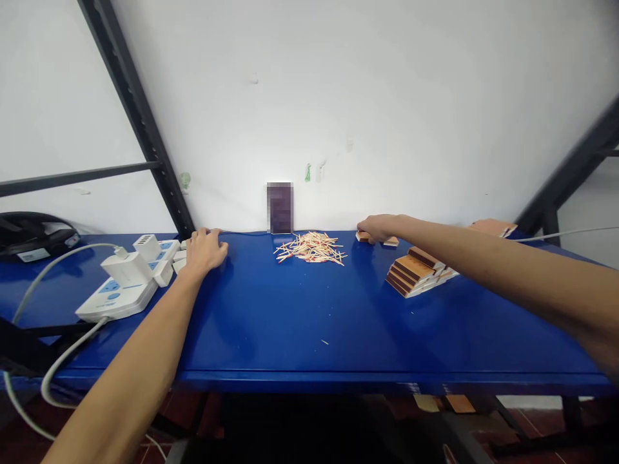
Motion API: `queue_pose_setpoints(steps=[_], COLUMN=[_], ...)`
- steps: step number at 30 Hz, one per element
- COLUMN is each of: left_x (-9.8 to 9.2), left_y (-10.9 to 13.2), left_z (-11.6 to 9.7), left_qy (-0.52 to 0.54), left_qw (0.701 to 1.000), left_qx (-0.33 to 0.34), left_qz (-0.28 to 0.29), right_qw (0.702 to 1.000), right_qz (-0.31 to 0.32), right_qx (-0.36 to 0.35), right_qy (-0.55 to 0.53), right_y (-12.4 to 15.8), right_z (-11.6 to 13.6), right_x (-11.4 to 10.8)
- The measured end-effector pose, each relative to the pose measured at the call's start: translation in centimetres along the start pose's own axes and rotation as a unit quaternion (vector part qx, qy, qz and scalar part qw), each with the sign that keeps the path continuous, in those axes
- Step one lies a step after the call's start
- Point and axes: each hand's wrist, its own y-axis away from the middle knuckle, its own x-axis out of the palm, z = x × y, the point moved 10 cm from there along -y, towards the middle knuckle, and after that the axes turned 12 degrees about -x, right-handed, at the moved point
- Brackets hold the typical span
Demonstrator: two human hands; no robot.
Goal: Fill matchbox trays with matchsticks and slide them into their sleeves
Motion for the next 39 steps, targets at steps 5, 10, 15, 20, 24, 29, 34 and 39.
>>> queue_pose_setpoints(steps=[5,10,15,20,24,29,34,39], left_x=[-1.1,0.6,1.0,0.3,-1.1,-3.3,-1.0,0.4], left_y=[0.5,1.2,2.1,3.7,6.4,9.3,8.4,8.9], left_z=[-0.9,-0.8,-2.3,-6.7,-10.7,-13.6,-13.0,-13.5], left_qy=[0.026,0.028,0.111,0.244,0.329,0.294,0.141,0.226], left_qw=[1.0,0.997,0.991,0.96,0.92,0.912,0.949,0.919], left_qx=[-0.003,-0.05,-0.026,0.092,0.167,0.268,0.266,0.267], left_qz=[-0.015,0.053,0.066,0.097,0.132,0.102,0.097,0.179], right_qw=[0.996,0.99,0.948,0.912,0.896,0.881,0.841,0.824], right_qz=[0.088,-0.011,-0.001,-0.121,-0.245,-0.245,-0.267,-0.341], right_qx=[-0.001,-0.139,-0.3,-0.301,-0.161,-0.142,-0.126,-0.126], right_qy=[0.028,-0.012,-0.104,-0.25,-0.333,-0.38,-0.453,-0.435], right_y=[0.2,4.2,9.9,10.3,9.6,9.2,7.7,5.9], right_z=[2.3,11.7,22.9,22.3,17.2,17.1,16.4,15.5], right_x=[-2.3,-6.7,-4.8,-3.4,-2.7,-1.5,-2.5,-4.2])
